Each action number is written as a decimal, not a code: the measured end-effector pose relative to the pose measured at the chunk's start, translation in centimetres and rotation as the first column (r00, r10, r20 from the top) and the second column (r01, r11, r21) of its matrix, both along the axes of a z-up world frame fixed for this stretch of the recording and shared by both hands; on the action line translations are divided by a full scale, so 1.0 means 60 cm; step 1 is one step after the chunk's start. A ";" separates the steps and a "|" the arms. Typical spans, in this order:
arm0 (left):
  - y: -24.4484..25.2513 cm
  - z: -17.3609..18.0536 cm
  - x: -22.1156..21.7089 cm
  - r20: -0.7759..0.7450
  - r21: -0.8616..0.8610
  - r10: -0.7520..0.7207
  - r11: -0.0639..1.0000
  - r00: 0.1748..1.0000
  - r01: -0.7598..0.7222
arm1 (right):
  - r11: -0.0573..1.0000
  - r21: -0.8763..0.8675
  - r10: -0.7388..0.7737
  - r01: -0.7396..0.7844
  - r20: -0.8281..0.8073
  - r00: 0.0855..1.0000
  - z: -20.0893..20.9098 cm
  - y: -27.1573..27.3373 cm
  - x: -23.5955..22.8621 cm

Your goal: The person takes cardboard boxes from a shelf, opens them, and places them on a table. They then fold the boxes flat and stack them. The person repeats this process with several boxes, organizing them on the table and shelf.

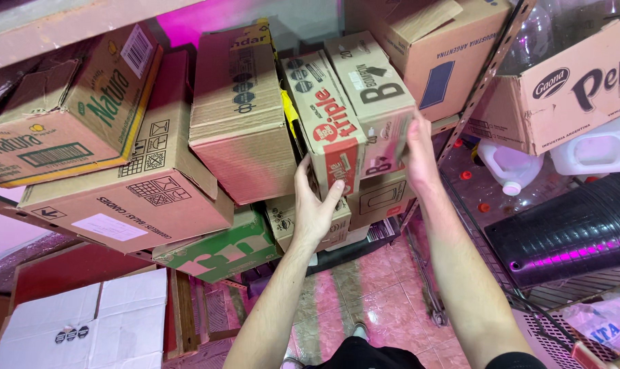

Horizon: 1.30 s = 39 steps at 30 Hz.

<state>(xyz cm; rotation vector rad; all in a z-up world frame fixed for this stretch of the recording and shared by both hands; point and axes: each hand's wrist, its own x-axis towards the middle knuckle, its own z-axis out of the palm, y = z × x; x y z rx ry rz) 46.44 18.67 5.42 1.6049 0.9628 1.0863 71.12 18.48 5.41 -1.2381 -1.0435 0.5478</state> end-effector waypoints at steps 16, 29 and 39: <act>-0.092 -0.110 -0.013 0.338 -0.089 -0.214 0.962 0.916 0.258 | 0.946 0.119 0.324 -0.303 -0.276 0.905 -0.158 -0.116 0.147; -0.201 -0.241 -0.131 0.156 -0.405 -0.012 0.911 0.988 0.075 | 0.968 0.093 0.189 -0.234 0.348 0.918 -0.153 -0.328 -0.106; -0.213 -0.471 -0.209 0.602 -0.539 0.217 0.820 0.768 0.191 | 0.977 -0.130 0.199 -0.167 0.831 0.520 -0.095 -0.328 -0.302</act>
